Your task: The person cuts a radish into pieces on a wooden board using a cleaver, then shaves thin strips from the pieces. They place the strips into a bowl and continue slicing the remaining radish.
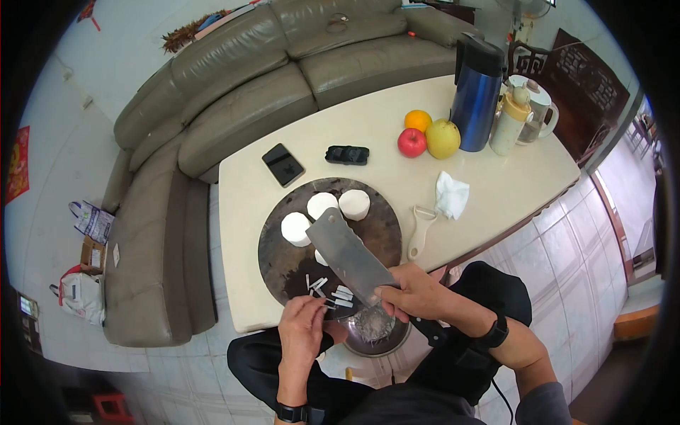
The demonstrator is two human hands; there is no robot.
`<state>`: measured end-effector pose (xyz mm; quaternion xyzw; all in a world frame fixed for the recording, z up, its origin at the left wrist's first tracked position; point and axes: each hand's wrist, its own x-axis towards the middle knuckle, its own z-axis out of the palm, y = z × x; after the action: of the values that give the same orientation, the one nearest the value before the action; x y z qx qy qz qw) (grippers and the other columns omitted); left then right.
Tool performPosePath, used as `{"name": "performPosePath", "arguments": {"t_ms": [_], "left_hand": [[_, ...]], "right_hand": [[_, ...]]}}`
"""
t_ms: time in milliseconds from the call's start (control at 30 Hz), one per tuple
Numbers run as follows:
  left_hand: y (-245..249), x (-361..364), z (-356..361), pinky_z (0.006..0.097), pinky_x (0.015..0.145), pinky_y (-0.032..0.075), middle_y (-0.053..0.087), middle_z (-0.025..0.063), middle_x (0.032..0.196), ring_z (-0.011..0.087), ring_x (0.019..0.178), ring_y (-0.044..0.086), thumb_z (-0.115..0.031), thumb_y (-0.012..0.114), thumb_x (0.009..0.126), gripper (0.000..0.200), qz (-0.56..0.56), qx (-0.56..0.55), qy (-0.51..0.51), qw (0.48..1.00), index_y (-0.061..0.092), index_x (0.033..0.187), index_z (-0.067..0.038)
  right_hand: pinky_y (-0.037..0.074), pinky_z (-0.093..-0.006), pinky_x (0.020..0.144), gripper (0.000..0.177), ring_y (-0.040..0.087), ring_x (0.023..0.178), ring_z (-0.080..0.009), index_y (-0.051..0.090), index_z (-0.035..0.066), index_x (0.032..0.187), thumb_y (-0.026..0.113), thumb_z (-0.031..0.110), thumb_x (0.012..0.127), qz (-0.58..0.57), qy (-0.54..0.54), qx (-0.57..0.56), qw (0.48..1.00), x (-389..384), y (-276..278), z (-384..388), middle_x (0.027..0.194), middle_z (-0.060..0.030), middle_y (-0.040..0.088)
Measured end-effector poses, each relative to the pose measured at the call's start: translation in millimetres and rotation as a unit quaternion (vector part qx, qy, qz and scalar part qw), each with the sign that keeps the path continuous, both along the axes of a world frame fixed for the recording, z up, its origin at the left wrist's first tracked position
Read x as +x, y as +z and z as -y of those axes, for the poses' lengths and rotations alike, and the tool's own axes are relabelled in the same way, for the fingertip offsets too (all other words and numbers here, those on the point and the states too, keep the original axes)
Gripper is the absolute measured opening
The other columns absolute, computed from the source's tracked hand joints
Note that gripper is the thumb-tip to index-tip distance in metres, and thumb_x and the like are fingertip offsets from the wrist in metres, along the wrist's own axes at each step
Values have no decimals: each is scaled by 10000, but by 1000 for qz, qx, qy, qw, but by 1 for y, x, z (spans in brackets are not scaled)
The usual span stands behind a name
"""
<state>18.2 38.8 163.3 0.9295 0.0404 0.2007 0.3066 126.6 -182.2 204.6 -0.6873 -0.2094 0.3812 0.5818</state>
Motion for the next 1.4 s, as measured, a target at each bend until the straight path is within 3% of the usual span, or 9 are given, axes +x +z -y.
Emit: {"name": "performPosePath", "arguments": {"t_ms": [100, 200, 267, 367, 467, 667, 1067, 1167, 1400], "left_hand": [[-6, -5, 4, 371, 713, 486, 618, 89, 883, 279, 810, 595, -15, 706, 739, 155, -12, 44, -37, 998, 698, 894, -30], [-9, -7, 5, 372, 708, 483, 619, 90, 881, 279, 804, 593, -15, 706, 737, 141, -10, 65, -29, 997, 694, 878, -21], [-11, -8, 5, 372, 708, 482, 617, 90, 878, 278, 803, 593, -11, 708, 734, 135, -1, 71, -29, 997, 688, 868, -12], [-15, -12, 6, 372, 710, 482, 617, 94, 878, 282, 806, 594, 1, 706, 732, 137, 21, 64, -22, 997, 686, 867, -4], [-15, -17, 8, 371, 716, 483, 623, 103, 894, 286, 819, 598, 18, 702, 730, 155, 19, 64, -19, 998, 685, 883, 0], [-22, -22, 8, 358, 726, 493, 628, 120, 919, 292, 833, 602, 80, 697, 696, 224, 53, 85, -25, 995, 674, 912, 25], [-17, -21, 9, 373, 731, 491, 623, 122, 911, 297, 841, 601, 103, 693, 669, 241, 33, 92, -28, 995, 666, 895, 26], [-17, -21, 8, 377, 732, 490, 621, 125, 912, 302, 843, 601, 104, 697, 663, 241, 30, 90, -28, 995, 664, 888, 24], [-20, -23, 6, 383, 725, 485, 613, 137, 931, 313, 840, 597, 110, 696, 645, 249, 25, 88, -26, 995, 663, 877, 25]], "right_hand": [[382, -237, 419, 240, 520, 442, -72, 554, 1, 730, 521, 146, 919, 10, 7, -9, 1000, -3, 1, 0, 585, -11, 564], [445, -330, 467, 227, 541, 437, -190, 547, -37, 721, 521, 135, 866, 20, 2, -10, 1000, -7, 5, 1, 569, -100, 572], [478, -423, 547, 211, 583, 520, -335, 558, -46, 757, 533, 138, 859, 193, 28, -30, 980, -12, 10, 4, 624, -187, 602], [479, -492, 609, 183, 588, 626, -439, 561, -53, 792, 538, 122, 841, 271, 79, -90, 955, -24, 17, 6, 671, -254, 600], [440, -474, 511, 225, 554, 543, -433, 535, -45, 768, 584, 155, 858, 350, 90, -120, 924, -37, 1, 9, 574, -240, 537], [420, -469, 466, 212, 535, 471, -400, 511, -40, 749, 579, 133, 851, 346, 140, -155, 915, -38, 4, 16, 483, -189, 490], [416, -436, 399, 177, 538, 423, -359, 511, -31, 742, 569, 98, 848, 389, 167, -126, 897, -31, 8, 17, 469, -149, 496], [490, -490, 550, 194, 641, 623, -412, 558, -60, 877, 590, 49, 720, 305, 237, -211, 898, -28, 19, 13, 640, -230, 614], [499, -482, 556, 213, 649, 642, -408, 548, -75, 881, 597, 41, 709, 309, 263, -213, 889, -25, 22, 11, 665, -230, 625]]}}
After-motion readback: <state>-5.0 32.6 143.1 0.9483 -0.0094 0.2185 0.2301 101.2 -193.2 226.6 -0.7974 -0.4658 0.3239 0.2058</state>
